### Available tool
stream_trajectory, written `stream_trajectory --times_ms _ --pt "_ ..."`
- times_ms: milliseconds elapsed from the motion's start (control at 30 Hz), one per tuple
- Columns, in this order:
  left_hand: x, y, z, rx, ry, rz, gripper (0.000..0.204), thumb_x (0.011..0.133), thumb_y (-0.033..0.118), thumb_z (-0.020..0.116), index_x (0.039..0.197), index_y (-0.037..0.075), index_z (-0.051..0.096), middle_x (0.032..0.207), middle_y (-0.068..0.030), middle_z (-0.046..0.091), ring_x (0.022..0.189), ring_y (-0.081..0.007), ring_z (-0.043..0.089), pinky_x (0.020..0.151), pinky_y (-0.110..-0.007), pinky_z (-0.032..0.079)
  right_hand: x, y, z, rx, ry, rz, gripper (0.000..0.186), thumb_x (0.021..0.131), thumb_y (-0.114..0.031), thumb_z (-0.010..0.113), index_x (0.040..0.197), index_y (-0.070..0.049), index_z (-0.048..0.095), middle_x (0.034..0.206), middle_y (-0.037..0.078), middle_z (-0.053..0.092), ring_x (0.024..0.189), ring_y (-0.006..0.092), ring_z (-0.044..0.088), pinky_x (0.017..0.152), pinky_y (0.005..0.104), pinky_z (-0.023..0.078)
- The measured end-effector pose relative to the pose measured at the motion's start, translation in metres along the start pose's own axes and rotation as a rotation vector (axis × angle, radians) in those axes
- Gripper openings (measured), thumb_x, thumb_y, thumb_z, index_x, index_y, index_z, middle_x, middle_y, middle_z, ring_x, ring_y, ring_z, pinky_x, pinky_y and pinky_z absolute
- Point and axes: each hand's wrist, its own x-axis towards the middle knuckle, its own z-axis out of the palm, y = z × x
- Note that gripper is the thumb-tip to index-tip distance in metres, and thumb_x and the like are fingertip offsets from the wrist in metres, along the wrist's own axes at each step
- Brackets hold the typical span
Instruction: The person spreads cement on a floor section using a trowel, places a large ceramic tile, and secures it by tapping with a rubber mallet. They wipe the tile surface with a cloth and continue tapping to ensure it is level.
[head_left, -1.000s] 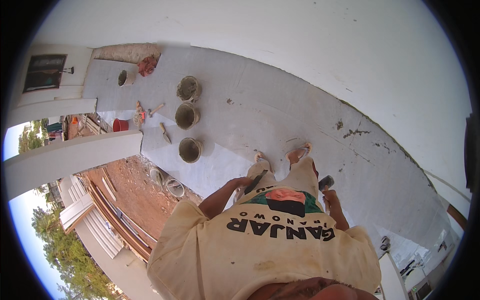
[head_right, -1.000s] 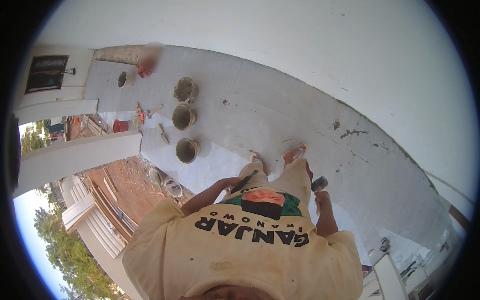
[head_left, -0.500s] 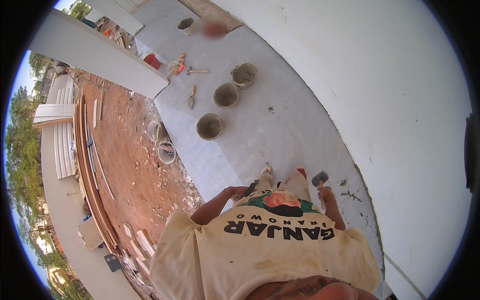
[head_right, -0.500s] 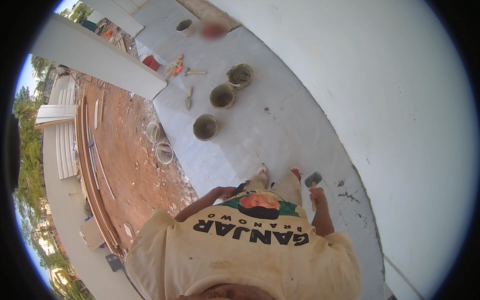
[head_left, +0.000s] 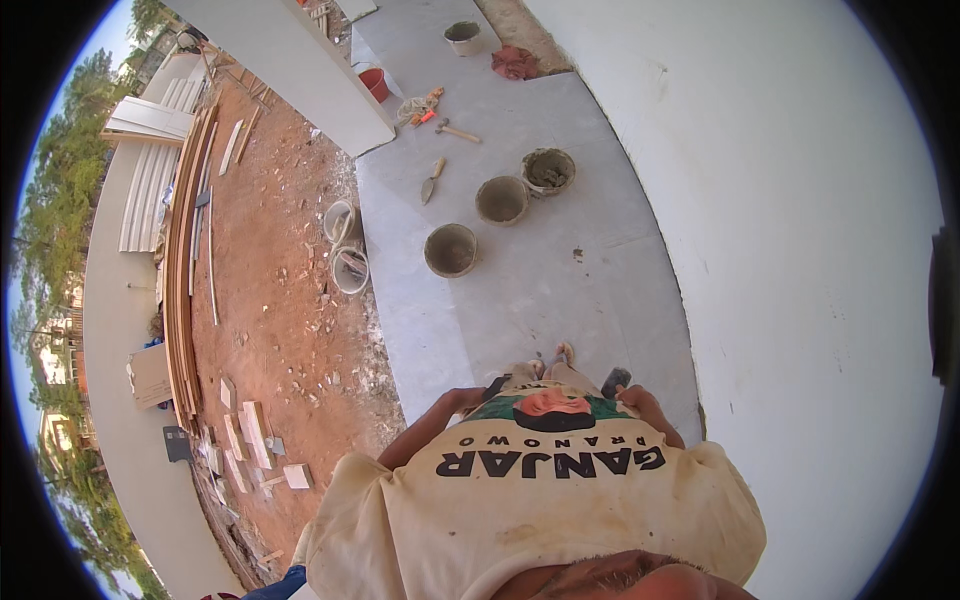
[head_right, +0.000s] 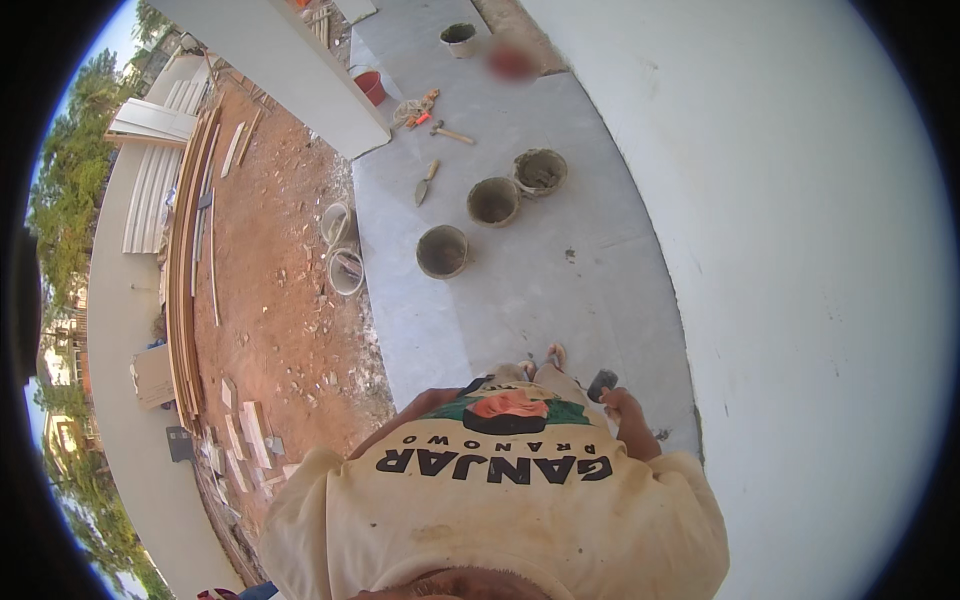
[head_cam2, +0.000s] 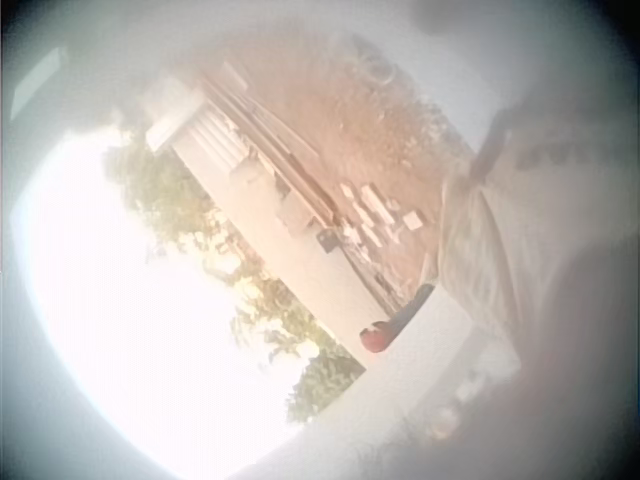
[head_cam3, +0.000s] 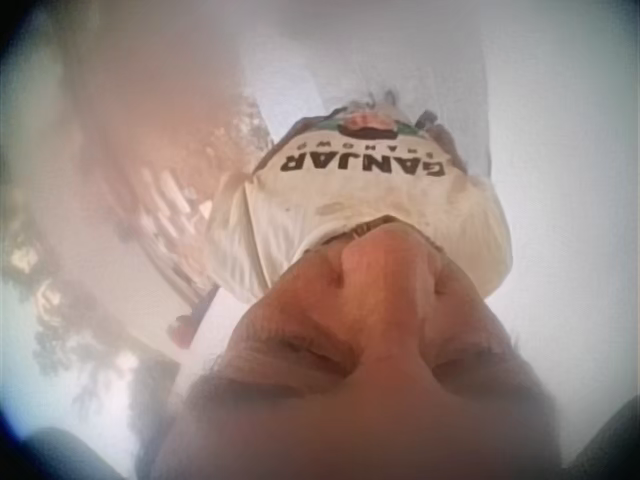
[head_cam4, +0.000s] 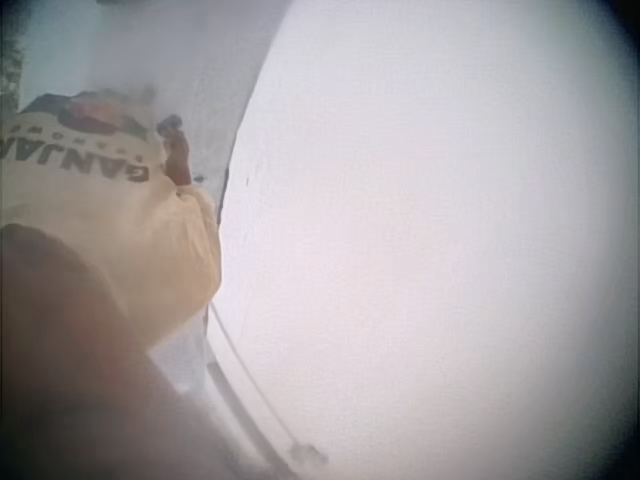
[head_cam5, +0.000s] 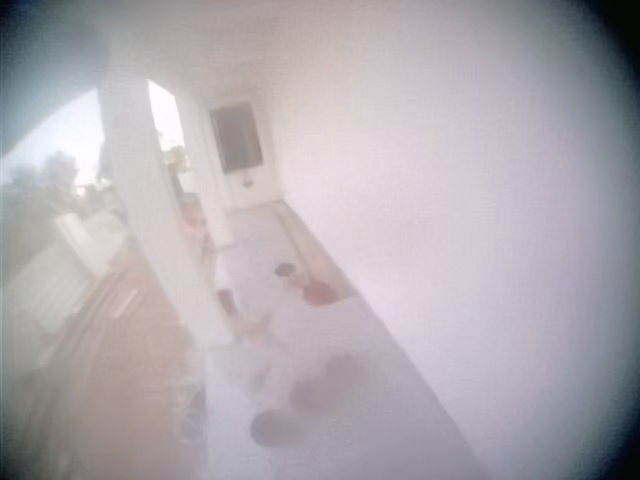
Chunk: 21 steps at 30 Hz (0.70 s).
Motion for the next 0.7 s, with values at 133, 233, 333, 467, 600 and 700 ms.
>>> stream_trajectory --times_ms 133,233,333,467,600,700 --pt "-0.016 0.004 0.0 0.075 0.139 0.059 0.064 0.09 0.053 0.055 0.128 0.002 0.059 0.119 -0.0191 0.066 0.101 -0.031 0.067 0.081 -0.046 0.059 0.017 -0.021 -0.018 -0.094 0.0 -0.129 0.026 0.092 -0.026 0.065 0.09 -0.001 0.066 0.073 0.008 0.063 0.056 0.0208 0.056 0.054 0.042 0.046" --pt "-0.015 0.016 -0.007 0.124 0.184 0.113 0.062 0.091 0.05 0.055 0.127 0.001 0.058 0.12 -0.0209 0.065 0.101 -0.0338 0.068 0.078 -0.049 0.06 0.066 -0.046 -0.041 -0.204 0.021 -0.025 0.029 0.093 -0.03 0.063 0.089 -0.001 0.067 0.072 0.009 0.065 0.059 0.0216 0.06 0.056 0.0435 0.047" --pt "-0.019 -0.008 -0.019 0.106 0.161 0.128 0.057 0.091 0.041 0.055 0.128 -0.003 0.057 0.121 -0.0241 0.063 0.102 -0.0373 0.067 0.078 -0.051 0.061 0.047 -0.102 -0.031 -0.344 0.096 -0.045 0.034 0.093 -0.034 0.062 0.092 -0.001 0.068 0.074 0.012 0.067 0.062 0.0227 0.063 0.057 0.0436 0.048" --pt "-0.014 -0.048 -0.048 -0.152 0.209 0.237 0.052 0.088 0.031 0.054 0.127 -0.004 0.058 0.124 -0.0253 0.061 0.105 -0.0373 0.066 0.08 -0.051 0.061 0.058 -0.141 -0.031 -0.415 0.144 -0.118 0.034 0.093 -0.033 0.062 0.1 0.0 0.069 0.079 0.013 0.07 0.063 0.0233 0.065 0.059 0.0438 0.049" --pt "-0.093 -0.004 -0.081 0.07 0.24 0.43 0.048 0.087 0.027 0.052 0.121 -0.005 0.062 0.118 -0.0246 0.065 0.102 -0.0356 0.068 0.077 -0.048 0.061 0.066 -0.162 -0.021 -0.355 0.185 -0.135 0.033 0.093 -0.031 0.062 0.105 0.0 0.068 0.079 0.013 0.07 0.063 0.0229 0.065 0.059 0.0426 0.049" --pt "-0.075 -0.062 -0.134 0.104 0.299 0.449 0.045 0.087 0.029 0.052 0.114 -0.005 0.066 0.107 -0.0231 0.069 0.093 -0.033 0.07 0.072 -0.043 0.061 0.037 -0.21 0.034 -0.335 0.146 -0.111 0.033 0.093 -0.029 0.063 0.105 0.001 0.067 0.078 0.013 0.069 0.063 0.0228 0.065 0.058 0.0416 0.05"
